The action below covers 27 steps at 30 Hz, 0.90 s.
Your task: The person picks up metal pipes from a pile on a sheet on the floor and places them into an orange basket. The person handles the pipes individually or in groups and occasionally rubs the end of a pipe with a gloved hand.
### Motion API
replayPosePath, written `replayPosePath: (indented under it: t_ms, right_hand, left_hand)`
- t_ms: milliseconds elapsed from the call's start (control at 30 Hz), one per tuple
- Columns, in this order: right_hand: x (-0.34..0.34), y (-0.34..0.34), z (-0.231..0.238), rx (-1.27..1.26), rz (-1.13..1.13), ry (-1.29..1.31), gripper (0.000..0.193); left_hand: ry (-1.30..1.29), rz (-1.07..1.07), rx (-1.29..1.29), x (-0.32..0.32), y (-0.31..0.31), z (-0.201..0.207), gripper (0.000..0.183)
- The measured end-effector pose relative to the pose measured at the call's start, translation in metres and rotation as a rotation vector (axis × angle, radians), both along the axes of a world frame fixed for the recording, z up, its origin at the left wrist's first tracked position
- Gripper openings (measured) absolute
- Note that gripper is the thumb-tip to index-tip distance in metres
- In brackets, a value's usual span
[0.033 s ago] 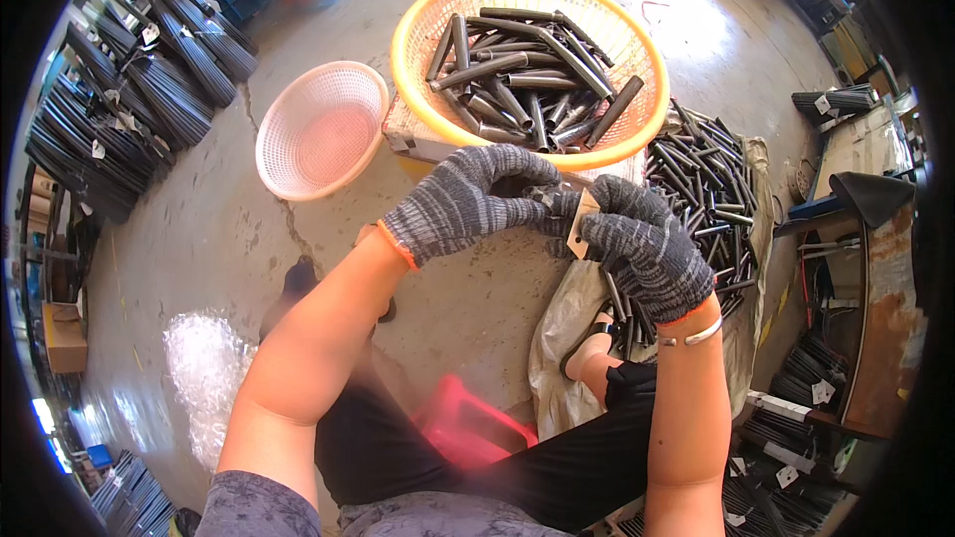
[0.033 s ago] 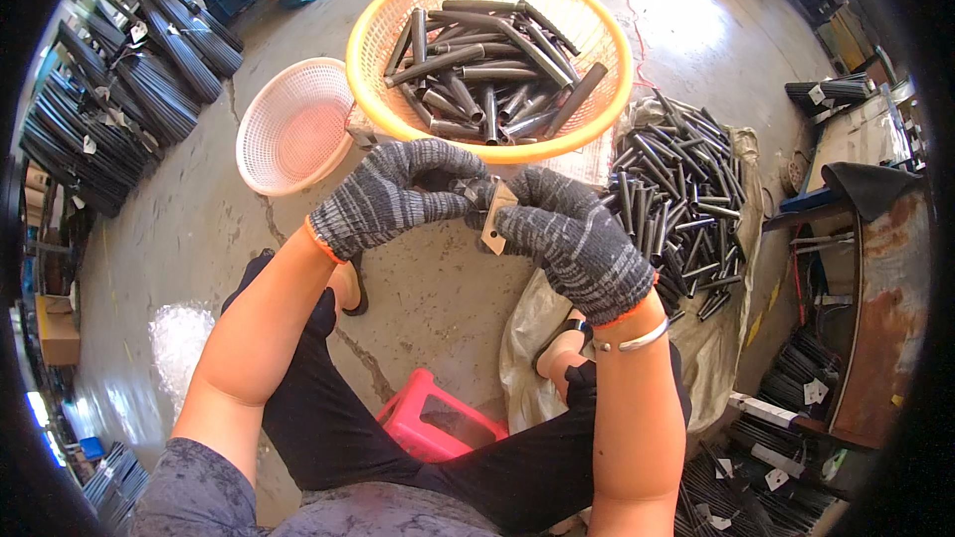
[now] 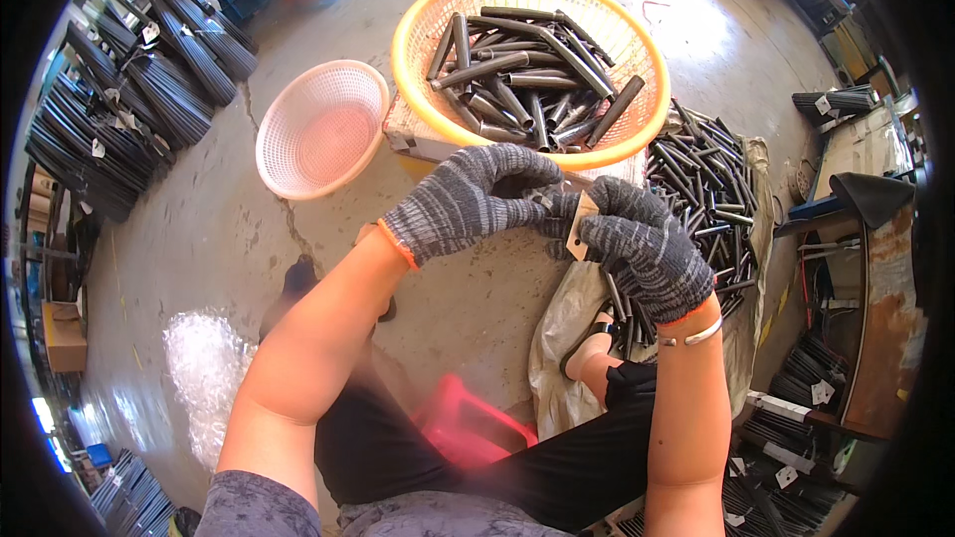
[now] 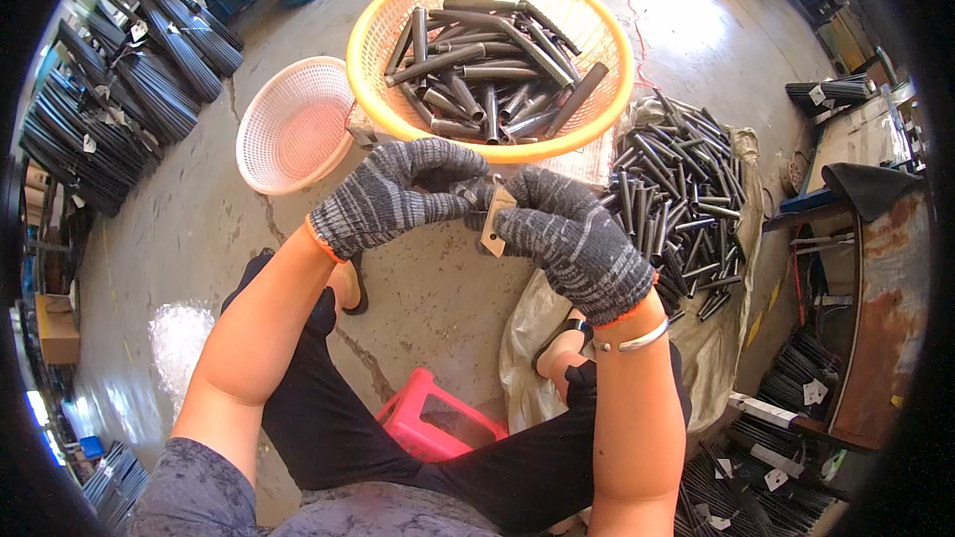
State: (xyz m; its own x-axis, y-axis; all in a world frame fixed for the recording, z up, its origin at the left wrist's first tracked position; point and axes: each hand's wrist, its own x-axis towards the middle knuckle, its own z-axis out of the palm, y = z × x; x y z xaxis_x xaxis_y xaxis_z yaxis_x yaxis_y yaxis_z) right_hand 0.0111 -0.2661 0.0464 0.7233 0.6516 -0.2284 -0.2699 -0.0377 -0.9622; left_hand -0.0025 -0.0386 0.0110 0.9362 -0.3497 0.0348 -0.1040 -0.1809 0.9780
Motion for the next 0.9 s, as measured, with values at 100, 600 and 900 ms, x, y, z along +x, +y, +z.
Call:
replayPosePath:
  t_ms: [100,600,900]
  right_hand:
    - [0.000,-0.007,-0.012,0.028,0.091,-0.044,0.027]
    - [0.011,-0.019,-0.005,0.085,-0.324,-0.047,0.011]
    - [0.011,-0.022,-0.004,0.188,-0.507,-0.054,0.027]
  left_hand:
    - [0.120,-0.050,-0.189,-0.001,-0.001,-0.002,0.035]
    - [0.035,-0.026,0.294,0.002,0.017,0.005,0.017]
    - [-0.104,-0.056,0.455,-0.004,0.024,-0.003,0.070]
